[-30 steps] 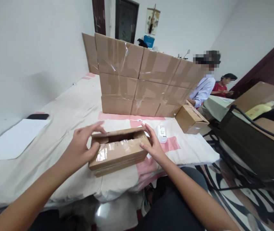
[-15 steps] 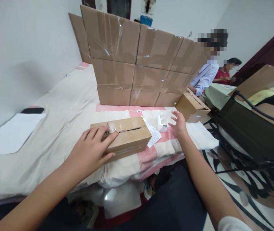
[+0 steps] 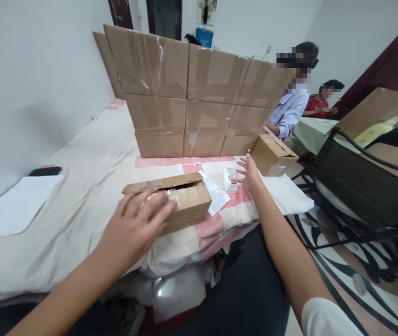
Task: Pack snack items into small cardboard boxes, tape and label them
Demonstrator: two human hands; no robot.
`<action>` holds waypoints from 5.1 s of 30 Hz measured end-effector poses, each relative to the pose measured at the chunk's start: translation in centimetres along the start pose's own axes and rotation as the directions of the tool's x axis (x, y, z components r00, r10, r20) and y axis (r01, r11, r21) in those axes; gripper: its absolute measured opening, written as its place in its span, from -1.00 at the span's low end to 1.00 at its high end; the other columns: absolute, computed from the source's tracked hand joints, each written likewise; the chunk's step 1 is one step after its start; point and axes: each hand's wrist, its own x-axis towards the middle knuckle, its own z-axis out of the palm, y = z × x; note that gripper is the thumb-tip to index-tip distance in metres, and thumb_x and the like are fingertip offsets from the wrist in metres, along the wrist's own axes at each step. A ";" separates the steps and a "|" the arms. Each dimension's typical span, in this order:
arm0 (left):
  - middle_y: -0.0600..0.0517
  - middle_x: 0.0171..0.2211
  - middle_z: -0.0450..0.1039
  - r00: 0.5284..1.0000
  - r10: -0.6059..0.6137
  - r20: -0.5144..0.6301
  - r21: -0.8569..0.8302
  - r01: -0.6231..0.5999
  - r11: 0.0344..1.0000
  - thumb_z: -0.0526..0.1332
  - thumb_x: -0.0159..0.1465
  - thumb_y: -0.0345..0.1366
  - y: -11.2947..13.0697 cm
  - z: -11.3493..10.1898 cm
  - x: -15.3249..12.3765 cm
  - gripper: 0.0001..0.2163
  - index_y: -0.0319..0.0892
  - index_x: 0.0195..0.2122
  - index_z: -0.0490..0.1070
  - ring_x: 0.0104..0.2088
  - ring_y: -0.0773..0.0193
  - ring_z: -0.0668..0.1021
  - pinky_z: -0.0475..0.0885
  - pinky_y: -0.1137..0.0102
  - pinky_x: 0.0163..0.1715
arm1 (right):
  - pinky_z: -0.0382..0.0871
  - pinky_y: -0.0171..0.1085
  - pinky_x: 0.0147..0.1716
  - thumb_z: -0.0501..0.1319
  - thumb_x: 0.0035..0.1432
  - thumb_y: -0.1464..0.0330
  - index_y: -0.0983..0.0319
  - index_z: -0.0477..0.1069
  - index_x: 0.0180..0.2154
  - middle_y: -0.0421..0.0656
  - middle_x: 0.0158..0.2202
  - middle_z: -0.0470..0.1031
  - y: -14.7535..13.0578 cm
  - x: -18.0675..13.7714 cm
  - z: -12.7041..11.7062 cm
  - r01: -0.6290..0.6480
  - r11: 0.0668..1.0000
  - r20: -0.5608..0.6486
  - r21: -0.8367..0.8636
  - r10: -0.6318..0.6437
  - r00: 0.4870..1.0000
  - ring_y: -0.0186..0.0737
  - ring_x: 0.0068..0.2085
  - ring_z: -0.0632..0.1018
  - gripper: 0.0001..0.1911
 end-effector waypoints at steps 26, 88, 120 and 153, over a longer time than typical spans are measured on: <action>-0.02 0.46 0.04 0.727 -0.666 0.170 -0.621 0.603 0.500 0.42 0.10 -0.16 15.7 22.8 19.9 0.00 -0.04 0.46 -0.16 0.40 0.04 0.23 0.22 0.15 0.37 | 0.49 -0.44 -0.54 0.16 0.16 -0.04 0.21 0.34 -0.22 -0.12 -0.16 0.51 0.4 -3.9 -1.7 0.339 0.938 0.014 -0.067 -0.339 0.941 -0.34 -0.30 0.49 -0.56; 0.01 0.48 0.00 0.734 -0.649 0.201 -0.526 0.640 0.561 0.32 0.21 -0.11 15.6 22.2 19.7 -0.19 -0.06 0.43 -0.02 0.34 -0.01 0.28 0.29 0.15 0.31 | 0.04 -0.48 -0.79 0.30 0.20 0.36 0.33 0.40 -0.61 -0.10 -0.67 0.49 5.0 -3.8 -4.9 -0.109 0.872 0.227 -0.476 0.242 0.943 -0.50 -0.75 0.26 -0.64; -0.23 0.37 0.19 0.736 -0.673 0.076 -0.619 0.564 0.547 0.31 0.19 -0.16 16.4 21.4 20.0 -0.35 -0.14 0.30 0.22 0.36 -0.09 0.31 0.25 0.05 0.33 | 0.24 -0.45 -0.64 0.12 0.39 0.33 0.25 0.30 -0.40 -0.25 -0.54 0.45 4.8 -4.9 -7.1 0.157 0.936 0.161 -0.316 -0.111 0.981 -0.43 -0.62 0.44 -0.73; -0.01 -0.46 0.49 0.868 -0.497 0.001 -0.965 0.131 0.226 0.22 0.29 0.02 10.8 6.3 9.7 -0.63 -0.21 -0.44 0.47 -0.38 0.24 0.52 0.42 0.39 -0.31 | 0.43 0.15 0.16 0.41 -0.07 -0.03 0.27 0.24 0.29 0.18 0.19 0.42 9.3 -13.3 1.5 0.811 0.571 0.615 -0.128 -0.595 0.517 0.24 0.22 0.47 -0.02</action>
